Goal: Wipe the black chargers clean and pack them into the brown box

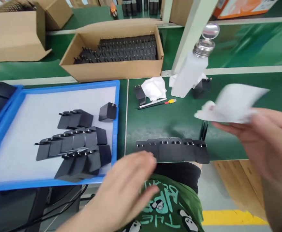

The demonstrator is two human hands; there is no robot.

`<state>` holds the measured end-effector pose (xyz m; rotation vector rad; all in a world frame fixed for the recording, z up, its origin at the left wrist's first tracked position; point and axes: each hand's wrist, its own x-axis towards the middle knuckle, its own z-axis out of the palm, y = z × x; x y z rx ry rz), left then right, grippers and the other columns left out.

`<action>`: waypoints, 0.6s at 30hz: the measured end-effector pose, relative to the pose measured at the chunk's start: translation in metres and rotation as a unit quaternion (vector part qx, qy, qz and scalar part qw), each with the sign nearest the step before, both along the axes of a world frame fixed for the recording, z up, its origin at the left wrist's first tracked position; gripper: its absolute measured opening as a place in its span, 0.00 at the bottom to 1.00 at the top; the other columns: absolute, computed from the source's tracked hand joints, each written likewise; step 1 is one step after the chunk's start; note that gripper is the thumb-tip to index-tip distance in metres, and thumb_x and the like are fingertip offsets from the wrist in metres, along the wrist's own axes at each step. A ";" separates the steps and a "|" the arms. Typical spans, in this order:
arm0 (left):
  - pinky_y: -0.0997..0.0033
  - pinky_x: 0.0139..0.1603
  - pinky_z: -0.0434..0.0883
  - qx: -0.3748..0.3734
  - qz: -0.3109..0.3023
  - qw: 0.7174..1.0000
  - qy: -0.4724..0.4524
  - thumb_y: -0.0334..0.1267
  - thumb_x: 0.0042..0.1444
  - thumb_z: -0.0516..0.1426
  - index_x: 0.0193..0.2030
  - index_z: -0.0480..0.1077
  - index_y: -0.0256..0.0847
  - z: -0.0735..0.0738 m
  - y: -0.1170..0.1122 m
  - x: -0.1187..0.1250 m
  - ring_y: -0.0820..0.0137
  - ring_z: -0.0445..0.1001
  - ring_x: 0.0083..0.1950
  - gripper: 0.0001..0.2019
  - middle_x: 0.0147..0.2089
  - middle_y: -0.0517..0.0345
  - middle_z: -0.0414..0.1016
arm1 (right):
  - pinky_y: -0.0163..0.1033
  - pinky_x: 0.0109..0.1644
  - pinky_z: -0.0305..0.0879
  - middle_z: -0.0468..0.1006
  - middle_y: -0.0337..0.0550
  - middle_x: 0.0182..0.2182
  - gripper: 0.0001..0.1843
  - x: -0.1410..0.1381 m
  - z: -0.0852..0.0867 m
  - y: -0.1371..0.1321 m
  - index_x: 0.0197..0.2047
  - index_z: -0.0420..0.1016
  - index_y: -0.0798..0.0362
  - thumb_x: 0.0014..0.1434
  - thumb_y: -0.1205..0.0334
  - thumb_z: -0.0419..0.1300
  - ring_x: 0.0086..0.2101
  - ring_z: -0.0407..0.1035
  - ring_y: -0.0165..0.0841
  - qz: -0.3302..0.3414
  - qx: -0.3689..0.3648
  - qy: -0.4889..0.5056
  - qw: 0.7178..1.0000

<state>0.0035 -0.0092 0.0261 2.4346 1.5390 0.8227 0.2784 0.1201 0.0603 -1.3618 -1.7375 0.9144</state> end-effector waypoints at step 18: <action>0.70 0.74 0.52 0.003 -0.300 0.934 0.193 0.31 0.70 0.40 0.71 0.53 0.36 -0.022 0.082 0.048 0.72 0.51 0.74 0.24 0.74 0.61 0.52 | 0.34 0.48 0.68 0.81 0.43 0.49 0.15 -0.125 -0.046 0.089 0.53 0.75 0.55 0.71 0.63 0.49 0.44 0.77 0.30 0.693 -0.081 -0.025 0.716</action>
